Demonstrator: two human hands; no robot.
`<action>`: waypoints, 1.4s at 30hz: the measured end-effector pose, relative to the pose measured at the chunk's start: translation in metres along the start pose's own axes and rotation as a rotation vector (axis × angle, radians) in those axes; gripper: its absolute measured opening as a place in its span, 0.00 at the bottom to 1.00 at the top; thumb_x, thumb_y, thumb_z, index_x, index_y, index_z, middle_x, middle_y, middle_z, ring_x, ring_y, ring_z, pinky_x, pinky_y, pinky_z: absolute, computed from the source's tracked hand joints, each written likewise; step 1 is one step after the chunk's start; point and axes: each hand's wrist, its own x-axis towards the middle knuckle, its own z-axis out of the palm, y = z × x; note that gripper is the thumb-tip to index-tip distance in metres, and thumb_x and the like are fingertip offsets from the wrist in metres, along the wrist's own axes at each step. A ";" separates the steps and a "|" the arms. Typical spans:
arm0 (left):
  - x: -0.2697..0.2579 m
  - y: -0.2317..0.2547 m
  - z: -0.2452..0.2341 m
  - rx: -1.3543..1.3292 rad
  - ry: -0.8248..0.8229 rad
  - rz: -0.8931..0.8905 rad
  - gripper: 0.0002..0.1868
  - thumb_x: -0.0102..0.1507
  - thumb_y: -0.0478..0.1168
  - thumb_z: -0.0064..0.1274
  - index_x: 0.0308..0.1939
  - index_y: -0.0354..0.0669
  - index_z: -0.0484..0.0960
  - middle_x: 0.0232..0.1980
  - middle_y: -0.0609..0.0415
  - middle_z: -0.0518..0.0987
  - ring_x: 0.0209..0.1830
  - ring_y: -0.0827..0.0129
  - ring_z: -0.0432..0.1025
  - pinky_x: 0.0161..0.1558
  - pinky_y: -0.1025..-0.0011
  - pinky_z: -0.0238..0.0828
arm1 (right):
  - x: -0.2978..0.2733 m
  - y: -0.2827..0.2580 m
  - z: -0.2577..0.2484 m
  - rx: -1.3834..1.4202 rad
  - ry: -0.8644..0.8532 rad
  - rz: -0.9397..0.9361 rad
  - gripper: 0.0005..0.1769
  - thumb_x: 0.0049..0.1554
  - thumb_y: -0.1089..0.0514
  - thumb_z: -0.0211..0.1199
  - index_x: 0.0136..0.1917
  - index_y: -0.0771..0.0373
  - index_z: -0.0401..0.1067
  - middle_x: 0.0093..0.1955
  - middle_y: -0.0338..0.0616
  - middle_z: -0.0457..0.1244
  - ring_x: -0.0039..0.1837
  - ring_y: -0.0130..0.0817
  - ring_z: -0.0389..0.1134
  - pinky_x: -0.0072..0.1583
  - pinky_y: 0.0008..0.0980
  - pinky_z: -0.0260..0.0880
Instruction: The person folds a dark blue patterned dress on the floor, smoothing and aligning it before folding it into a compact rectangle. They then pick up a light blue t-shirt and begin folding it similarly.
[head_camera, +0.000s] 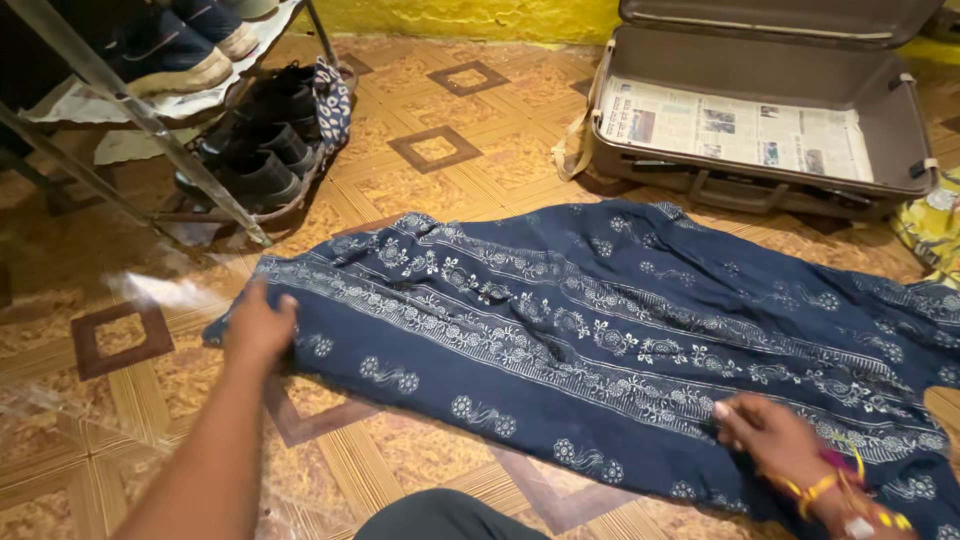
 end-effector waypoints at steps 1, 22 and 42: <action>-0.018 -0.001 0.011 0.055 0.020 0.030 0.41 0.63 0.59 0.53 0.77 0.47 0.64 0.72 0.38 0.70 0.72 0.45 0.63 0.68 0.47 0.59 | -0.016 0.003 -0.003 -0.067 0.019 -0.004 0.19 0.59 0.45 0.64 0.53 0.62 0.78 0.40 0.46 0.74 0.42 0.33 0.73 0.48 0.33 0.73; -0.078 -0.030 0.030 0.044 0.223 -0.155 0.38 0.67 0.59 0.51 0.79 0.51 0.66 0.82 0.38 0.57 0.76 0.36 0.55 0.68 0.40 0.53 | -0.034 0.192 -0.126 0.044 -0.310 0.088 0.13 0.54 0.52 0.72 0.41 0.64 0.76 0.32 0.39 0.65 0.39 0.27 0.63 0.45 0.35 0.70; -0.065 -0.046 0.016 0.061 0.156 -0.366 0.20 0.71 0.51 0.53 0.56 0.38 0.82 0.60 0.31 0.75 0.61 0.34 0.69 0.55 0.41 0.67 | -0.014 0.188 -0.221 -0.381 -0.543 0.340 0.21 0.51 0.45 0.80 0.52 0.59 0.85 0.45 0.43 0.75 0.49 0.31 0.78 0.56 0.32 0.80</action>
